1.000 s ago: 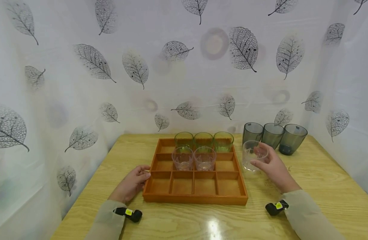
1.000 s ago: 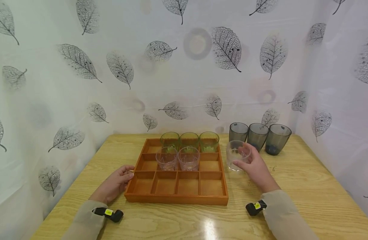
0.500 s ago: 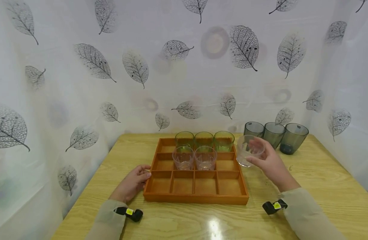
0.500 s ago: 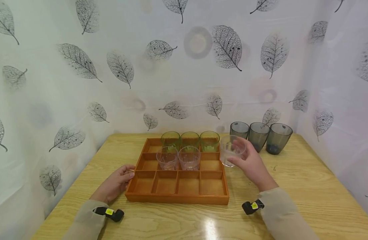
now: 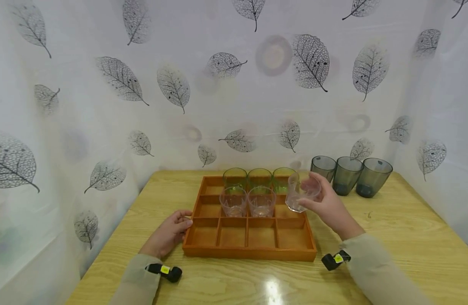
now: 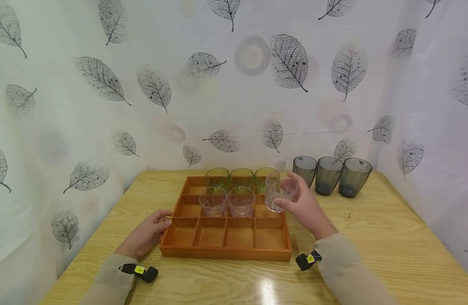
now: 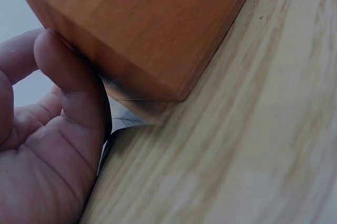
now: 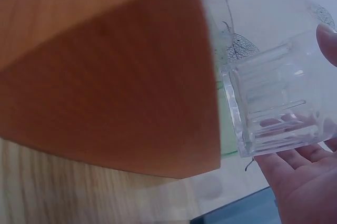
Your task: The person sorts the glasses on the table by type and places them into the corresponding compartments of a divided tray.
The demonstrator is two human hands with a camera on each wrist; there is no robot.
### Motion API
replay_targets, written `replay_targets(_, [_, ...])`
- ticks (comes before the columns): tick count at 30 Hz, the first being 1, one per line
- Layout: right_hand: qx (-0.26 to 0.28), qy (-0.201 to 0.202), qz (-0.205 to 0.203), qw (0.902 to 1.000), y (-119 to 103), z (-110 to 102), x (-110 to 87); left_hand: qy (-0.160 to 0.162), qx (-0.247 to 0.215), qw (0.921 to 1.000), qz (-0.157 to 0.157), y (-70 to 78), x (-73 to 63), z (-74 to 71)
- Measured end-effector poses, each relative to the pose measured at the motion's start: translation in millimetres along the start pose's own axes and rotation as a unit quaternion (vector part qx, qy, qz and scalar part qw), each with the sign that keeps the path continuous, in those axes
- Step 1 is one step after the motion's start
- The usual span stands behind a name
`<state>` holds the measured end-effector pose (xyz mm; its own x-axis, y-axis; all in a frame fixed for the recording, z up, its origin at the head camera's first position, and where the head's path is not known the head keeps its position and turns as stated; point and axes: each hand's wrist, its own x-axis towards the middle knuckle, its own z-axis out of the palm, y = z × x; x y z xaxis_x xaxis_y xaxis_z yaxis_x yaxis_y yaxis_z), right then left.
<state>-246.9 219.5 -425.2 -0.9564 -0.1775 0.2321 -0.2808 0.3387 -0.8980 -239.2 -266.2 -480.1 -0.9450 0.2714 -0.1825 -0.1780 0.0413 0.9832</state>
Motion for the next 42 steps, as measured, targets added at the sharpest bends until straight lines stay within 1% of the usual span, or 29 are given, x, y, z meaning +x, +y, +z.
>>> replay_targets(3, [-0.002,-0.005,0.010,0.9999,2.5,6.0,1.7,-0.001,-0.004,1.0000,0.002,-1.9,1.2,-0.5])
replay_targets(7, [0.007,-0.014,0.017,0.9997,5.0,11.8,2.5,-0.005,-0.008,0.9999,0.005,-3.6,2.5,-1.2])
replay_targets(14, [0.017,-0.025,0.012,0.9995,7.5,18.5,1.8,-0.006,-0.004,1.0000,0.000,-2.9,1.1,-2.4])
replay_targets(19, [0.024,-0.041,0.025,0.9986,14.5,23.9,-0.3,-0.006,-0.007,1.0000,-0.003,-2.8,0.5,-1.0])
replay_targets(27, [-0.014,-0.039,0.024,0.9989,20.0,26.8,-1.3,-0.004,-0.009,0.9999,0.001,-3.4,-0.1,0.4])
replay_targets(34, [-0.043,-0.041,0.009,0.9982,20.5,27.6,-0.8,-0.003,-0.008,1.0000,0.003,-4.0,1.4,0.2])
replay_targets(38, [-0.044,-0.043,0.009,0.9981,21.9,26.7,-1.0,-0.002,-0.008,1.0000,0.002,-3.1,1.3,0.6])
replay_targets(42, [-0.030,-0.047,0.010,0.9984,21.7,25.6,-1.2,-0.002,-0.003,1.0000,0.001,-1.5,0.8,0.1])
